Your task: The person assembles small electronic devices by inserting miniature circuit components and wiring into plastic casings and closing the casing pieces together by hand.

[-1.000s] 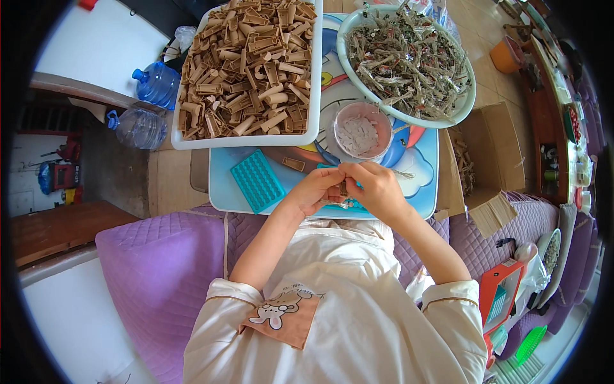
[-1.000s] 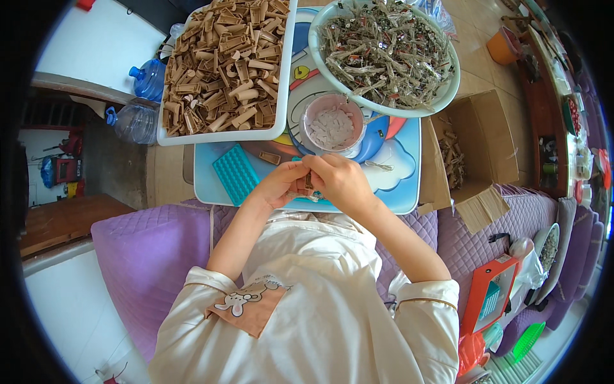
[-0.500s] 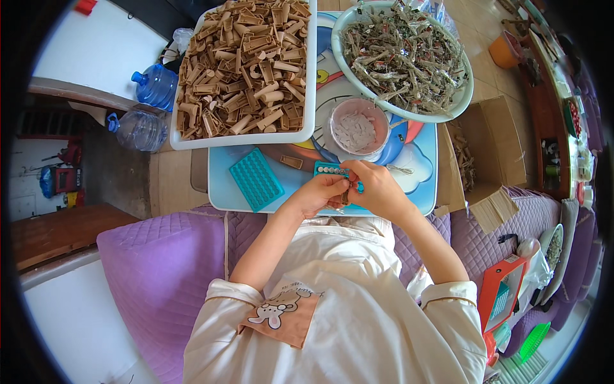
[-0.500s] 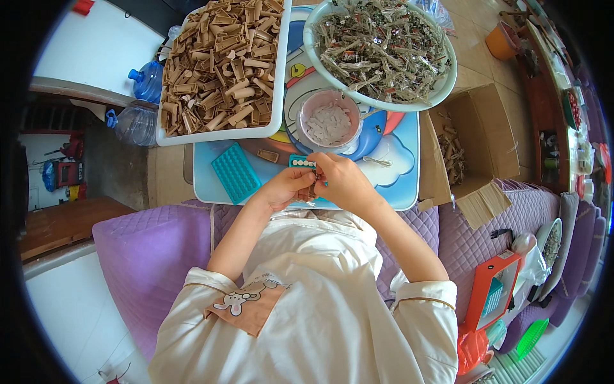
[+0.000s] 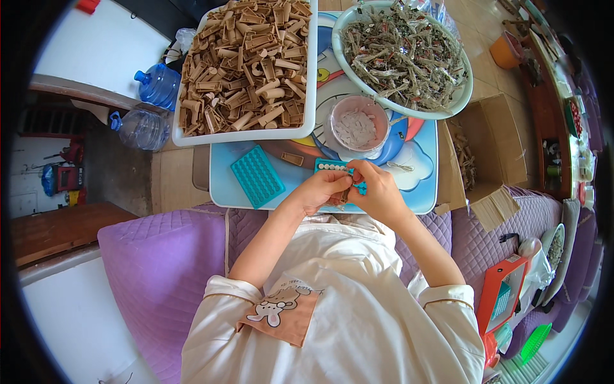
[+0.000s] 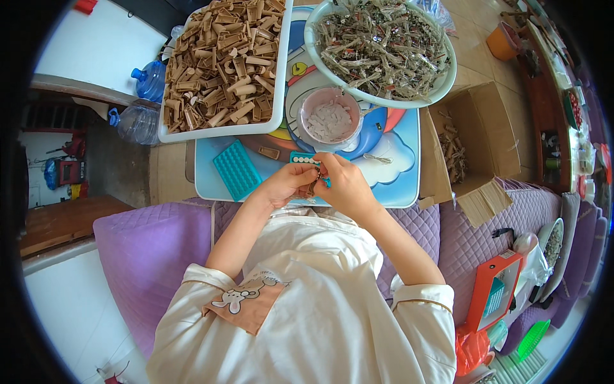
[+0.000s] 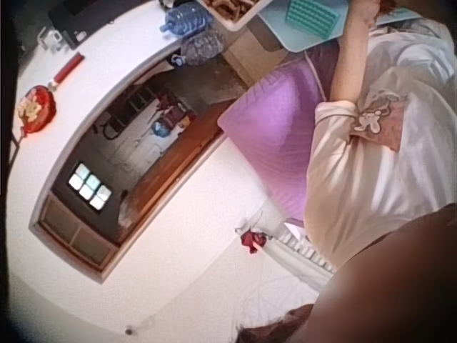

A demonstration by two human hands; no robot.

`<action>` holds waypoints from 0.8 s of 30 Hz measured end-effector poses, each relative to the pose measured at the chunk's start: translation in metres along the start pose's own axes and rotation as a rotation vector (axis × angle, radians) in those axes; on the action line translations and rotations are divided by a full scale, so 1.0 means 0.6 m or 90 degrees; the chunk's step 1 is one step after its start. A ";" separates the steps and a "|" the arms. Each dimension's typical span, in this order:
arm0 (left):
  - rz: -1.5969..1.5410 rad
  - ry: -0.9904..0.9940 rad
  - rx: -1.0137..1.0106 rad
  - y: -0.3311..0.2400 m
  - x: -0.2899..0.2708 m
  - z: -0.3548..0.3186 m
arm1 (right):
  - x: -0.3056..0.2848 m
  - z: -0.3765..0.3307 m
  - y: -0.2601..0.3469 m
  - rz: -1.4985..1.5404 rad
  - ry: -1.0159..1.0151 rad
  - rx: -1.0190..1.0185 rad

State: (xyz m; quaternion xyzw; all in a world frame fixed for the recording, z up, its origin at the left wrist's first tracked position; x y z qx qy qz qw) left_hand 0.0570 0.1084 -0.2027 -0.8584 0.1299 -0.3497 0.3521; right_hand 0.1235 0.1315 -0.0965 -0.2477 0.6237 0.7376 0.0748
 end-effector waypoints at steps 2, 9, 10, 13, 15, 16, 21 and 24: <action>0.014 -0.029 0.010 -0.006 0.003 -0.001 | 0.005 0.000 0.005 -0.023 0.009 -0.016; 0.054 -0.090 -0.012 -0.017 -0.007 -0.003 | 0.033 -0.003 0.000 -0.084 0.074 -0.067; 0.066 -0.083 -0.007 -0.016 -0.008 -0.001 | 0.035 -0.002 -0.003 -0.084 0.075 -0.068; 0.080 -0.063 0.000 -0.014 -0.012 0.004 | 0.034 -0.001 -0.004 -0.061 0.058 -0.100; 0.081 -0.050 0.003 -0.012 -0.014 0.006 | 0.037 0.000 -0.002 -0.047 0.083 -0.128; 0.065 -0.047 -0.001 -0.008 -0.017 0.008 | 0.036 0.001 -0.003 -0.046 0.082 -0.128; -0.031 -0.015 0.000 -0.002 -0.018 -0.002 | 0.017 0.009 -0.022 0.117 0.087 -0.027; -0.066 0.012 0.018 -0.010 -0.012 -0.013 | -0.006 0.011 -0.020 0.149 0.027 -0.012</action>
Point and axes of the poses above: each hand's wrist, its own z-axis towards the middle knuckle, its own x-axis out of the palm, y = z × x, the point moved 10 cm from there along z, towards the middle knuckle, and after that the axes turned 7 degrees about z, right-handed, at the moved point
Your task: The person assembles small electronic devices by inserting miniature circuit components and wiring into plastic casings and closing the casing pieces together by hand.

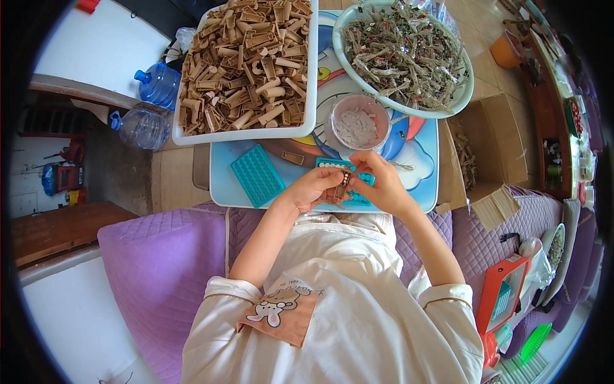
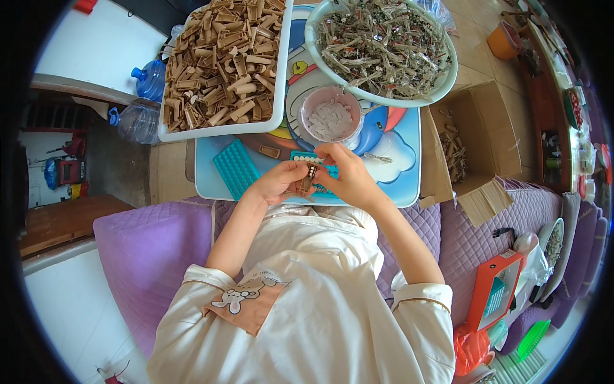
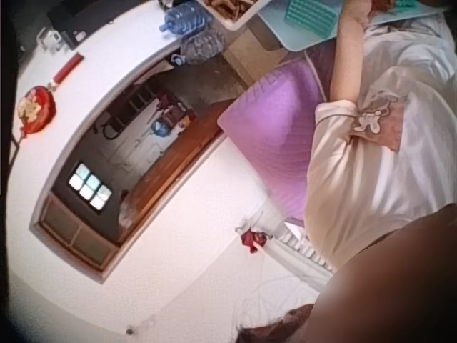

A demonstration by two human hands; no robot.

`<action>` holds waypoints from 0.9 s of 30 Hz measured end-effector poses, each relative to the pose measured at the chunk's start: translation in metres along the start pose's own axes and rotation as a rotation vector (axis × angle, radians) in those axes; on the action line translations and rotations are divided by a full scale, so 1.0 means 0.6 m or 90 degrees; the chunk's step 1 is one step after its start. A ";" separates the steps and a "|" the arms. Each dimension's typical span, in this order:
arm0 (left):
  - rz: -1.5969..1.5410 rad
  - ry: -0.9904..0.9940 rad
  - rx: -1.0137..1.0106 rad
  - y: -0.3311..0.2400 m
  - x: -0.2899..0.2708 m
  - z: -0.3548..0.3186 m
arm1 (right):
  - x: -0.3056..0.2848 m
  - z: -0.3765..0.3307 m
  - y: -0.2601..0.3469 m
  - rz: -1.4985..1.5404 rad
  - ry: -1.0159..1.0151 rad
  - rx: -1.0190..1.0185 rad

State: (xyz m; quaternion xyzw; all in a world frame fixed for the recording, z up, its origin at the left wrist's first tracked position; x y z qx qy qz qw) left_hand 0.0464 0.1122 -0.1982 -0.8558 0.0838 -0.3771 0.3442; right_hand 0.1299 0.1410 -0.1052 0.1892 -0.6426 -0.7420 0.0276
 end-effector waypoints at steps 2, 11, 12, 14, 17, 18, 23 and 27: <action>-0.004 0.036 0.024 -0.010 0.013 -0.007 | 0.004 0.000 0.001 0.019 0.042 0.043; 0.113 0.076 0.044 -0.005 0.026 -0.007 | 0.017 0.000 0.034 -0.118 0.119 0.038; 0.113 0.076 0.044 -0.003 0.024 -0.006 | 0.019 0.000 0.036 -0.144 0.127 0.029; 0.141 0.068 -0.006 0.013 0.017 -0.004 | 0.023 0.001 0.030 -0.168 0.155 0.028; 0.141 0.028 -0.011 0.012 0.022 -0.004 | 0.030 0.003 0.015 -0.193 0.201 0.041; 0.143 0.030 -0.009 0.014 0.020 -0.001 | 0.032 0.004 0.010 -0.195 0.221 0.053; 0.146 0.027 -0.014 0.021 0.012 0.006 | 0.045 0.003 0.005 -0.239 0.224 -0.004; 0.142 -0.015 -0.028 0.026 -0.002 0.011 | 0.045 0.002 -0.006 -0.234 0.208 0.000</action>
Point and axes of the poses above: each hand's wrist, its own z-axis towards the middle knuckle, its own x-axis out of the palm, y = z × x, the point moved 10 cm from there along z, towards the middle knuckle, and after that the axes turned 7 degrees about z, right-handed, at the moved point
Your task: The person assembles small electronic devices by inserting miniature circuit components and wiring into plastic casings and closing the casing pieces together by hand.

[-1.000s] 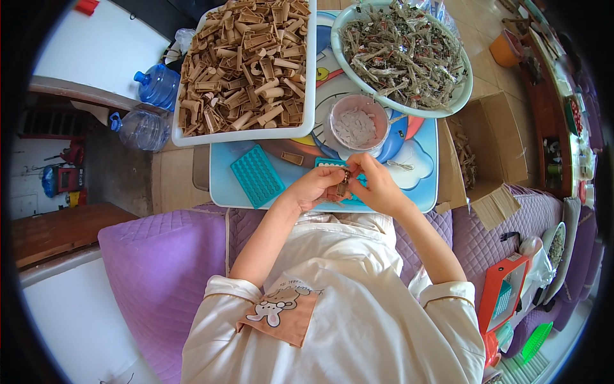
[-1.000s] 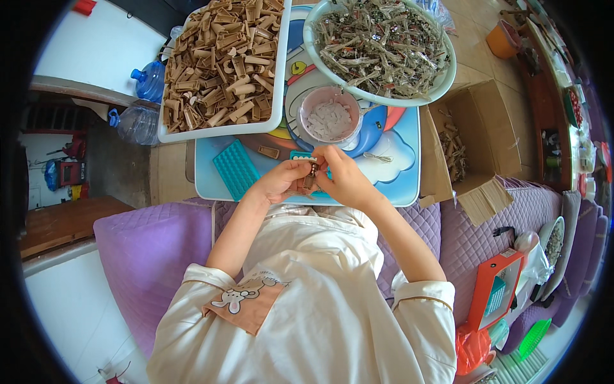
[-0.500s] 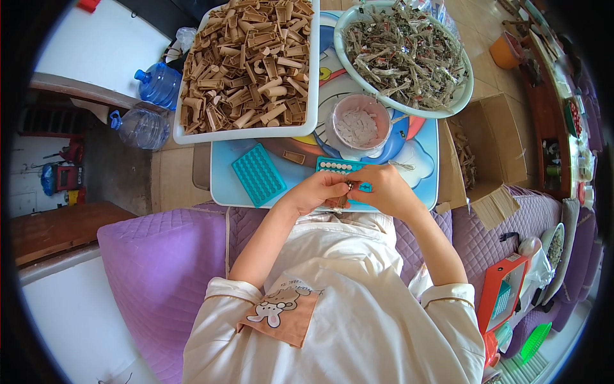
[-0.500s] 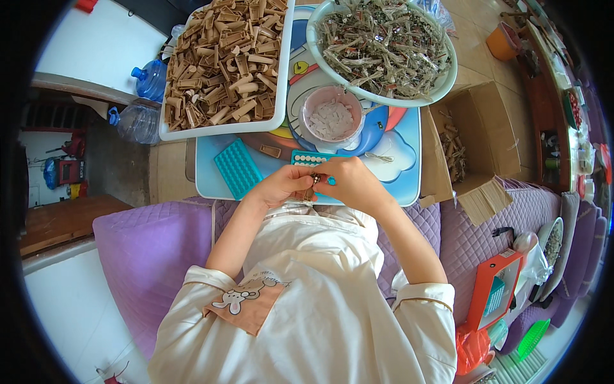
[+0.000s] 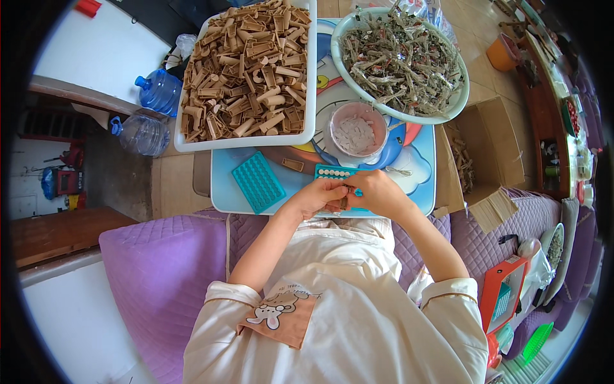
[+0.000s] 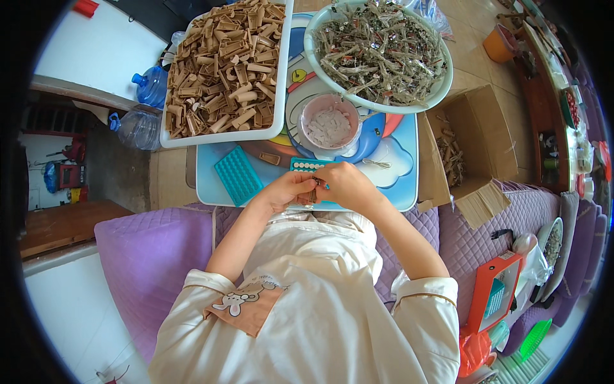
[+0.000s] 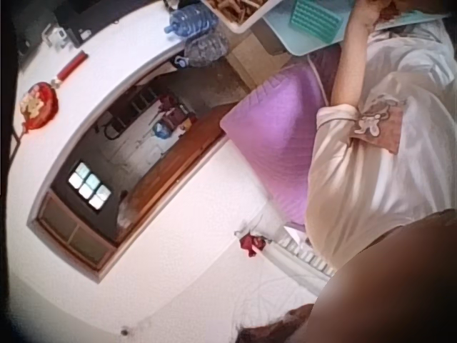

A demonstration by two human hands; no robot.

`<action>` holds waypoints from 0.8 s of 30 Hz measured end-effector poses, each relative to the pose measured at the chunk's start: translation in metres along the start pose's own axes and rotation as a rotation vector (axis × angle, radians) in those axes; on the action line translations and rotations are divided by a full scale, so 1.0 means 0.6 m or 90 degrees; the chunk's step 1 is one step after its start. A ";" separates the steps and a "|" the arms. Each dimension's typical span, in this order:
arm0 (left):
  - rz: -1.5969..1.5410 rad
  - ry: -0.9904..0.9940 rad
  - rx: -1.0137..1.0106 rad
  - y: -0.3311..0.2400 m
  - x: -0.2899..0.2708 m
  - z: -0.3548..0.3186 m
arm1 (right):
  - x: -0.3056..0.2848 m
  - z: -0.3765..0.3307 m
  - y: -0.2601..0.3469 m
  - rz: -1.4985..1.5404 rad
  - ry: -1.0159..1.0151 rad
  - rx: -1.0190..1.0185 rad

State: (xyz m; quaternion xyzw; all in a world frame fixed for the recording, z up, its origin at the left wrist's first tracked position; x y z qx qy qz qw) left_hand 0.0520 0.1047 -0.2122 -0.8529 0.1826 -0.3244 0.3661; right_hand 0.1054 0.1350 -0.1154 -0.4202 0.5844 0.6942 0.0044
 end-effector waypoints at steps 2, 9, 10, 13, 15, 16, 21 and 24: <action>-0.036 0.019 0.008 0.004 -0.005 0.006 | -0.005 -0.002 0.005 0.006 -0.049 0.002; -0.089 -0.062 -0.006 -0.006 -0.021 0.009 | -0.019 -0.015 -0.021 0.081 -0.205 0.033; -0.102 -0.062 -0.003 -0.007 -0.022 0.008 | -0.017 -0.015 -0.020 0.083 -0.205 0.034; -0.121 -0.071 0.007 -0.006 -0.028 0.009 | -0.018 -0.020 -0.019 0.099 -0.244 0.038; -0.127 -0.079 0.015 -0.004 -0.030 0.010 | -0.019 -0.024 -0.017 0.071 -0.286 0.022; -0.142 -0.088 0.020 -0.004 -0.031 0.011 | -0.016 -0.024 -0.020 0.071 -0.286 0.023; -0.151 -0.146 0.002 -0.003 -0.031 0.002 | -0.021 -0.028 -0.018 0.073 -0.319 -0.005; -0.141 -0.152 -0.029 0.005 -0.028 -0.001 | -0.016 -0.032 -0.020 0.060 -0.309 0.001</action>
Point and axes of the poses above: each hand's wrist, its own z-axis towards the middle knuckle, its own x-axis out of the palm, y = z × x, the point moved 10 cm from there along z, towards the middle knuckle, and after that the axes turned 7 degrees about z, right-handed, at the moved point
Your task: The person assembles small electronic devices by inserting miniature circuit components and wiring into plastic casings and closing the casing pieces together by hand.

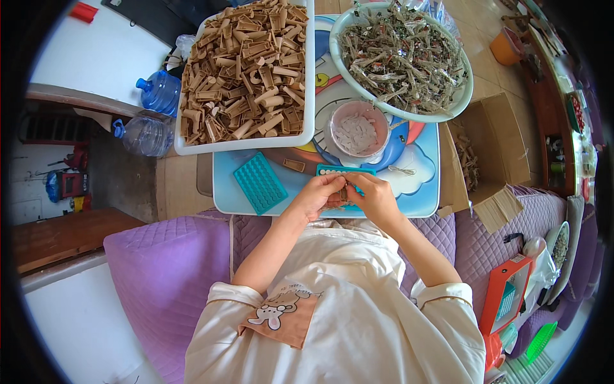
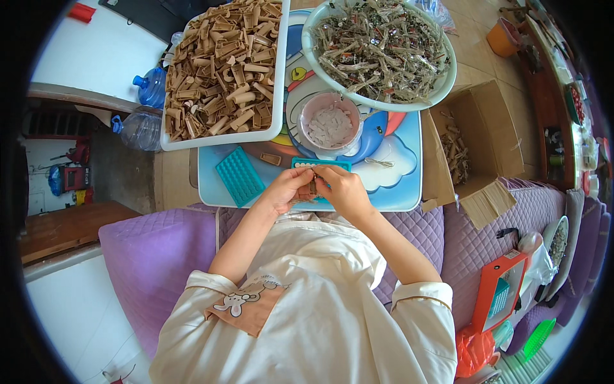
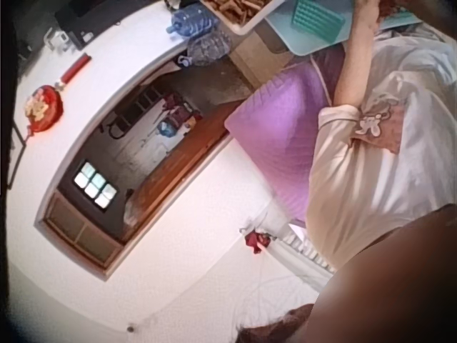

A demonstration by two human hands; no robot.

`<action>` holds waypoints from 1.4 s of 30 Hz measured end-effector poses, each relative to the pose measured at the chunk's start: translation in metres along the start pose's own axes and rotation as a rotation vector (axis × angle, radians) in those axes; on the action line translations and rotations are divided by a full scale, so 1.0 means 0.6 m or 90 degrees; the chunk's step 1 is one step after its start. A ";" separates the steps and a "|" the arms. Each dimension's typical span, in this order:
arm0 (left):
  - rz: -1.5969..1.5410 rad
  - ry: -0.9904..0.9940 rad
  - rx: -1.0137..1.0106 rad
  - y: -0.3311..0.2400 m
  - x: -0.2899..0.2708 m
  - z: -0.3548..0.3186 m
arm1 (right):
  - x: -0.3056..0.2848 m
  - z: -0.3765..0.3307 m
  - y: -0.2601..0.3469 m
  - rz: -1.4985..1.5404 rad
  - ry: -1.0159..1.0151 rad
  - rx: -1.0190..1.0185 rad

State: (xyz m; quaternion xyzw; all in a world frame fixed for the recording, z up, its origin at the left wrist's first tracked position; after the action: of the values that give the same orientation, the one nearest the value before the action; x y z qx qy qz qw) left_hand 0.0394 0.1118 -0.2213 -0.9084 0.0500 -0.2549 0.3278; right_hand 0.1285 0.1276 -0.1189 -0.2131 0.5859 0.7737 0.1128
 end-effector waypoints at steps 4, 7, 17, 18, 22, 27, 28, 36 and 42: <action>0.013 -0.008 -0.005 0.006 0.001 0.002 | 0.002 -0.006 -0.003 -0.017 0.005 0.004; 0.019 -0.020 -0.009 0.010 0.000 0.002 | 0.000 -0.013 -0.002 -0.030 -0.012 -0.014; 0.081 -0.027 -0.016 0.026 -0.003 0.006 | 0.007 -0.044 -0.021 -0.003 -0.030 0.014; 0.081 -0.028 -0.017 0.027 -0.001 0.006 | 0.005 -0.045 -0.019 0.010 -0.044 0.009; 0.070 -0.039 -0.030 0.037 0.001 0.006 | 0.007 -0.054 -0.025 0.015 -0.057 0.018; 0.061 -0.033 -0.027 0.044 0.004 0.008 | 0.007 -0.063 -0.026 0.011 -0.060 0.033; 0.068 -0.040 -0.030 0.045 0.003 0.006 | 0.009 -0.066 -0.027 0.011 -0.060 0.033; 0.073 -0.037 -0.028 0.050 -0.004 0.007 | 0.014 -0.071 -0.030 0.013 -0.082 0.016; 0.125 0.023 -0.009 0.025 0.007 0.003 | 0.007 -0.037 -0.036 0.028 -0.004 0.028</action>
State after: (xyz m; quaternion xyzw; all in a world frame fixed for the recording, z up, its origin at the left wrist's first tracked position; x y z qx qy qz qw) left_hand 0.0451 0.1003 -0.2299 -0.8965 0.1469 -0.2376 0.3439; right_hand 0.1385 0.1121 -0.1440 -0.1950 0.6072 0.7634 0.1023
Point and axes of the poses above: each hand's wrist, its own z-axis towards the middle knuckle, its own x-axis out of the palm, y = z × x, the point moved 10 cm from there along z, towards the middle knuckle, and after that the axes turned 7 degrees about z, right-handed, at the moved point
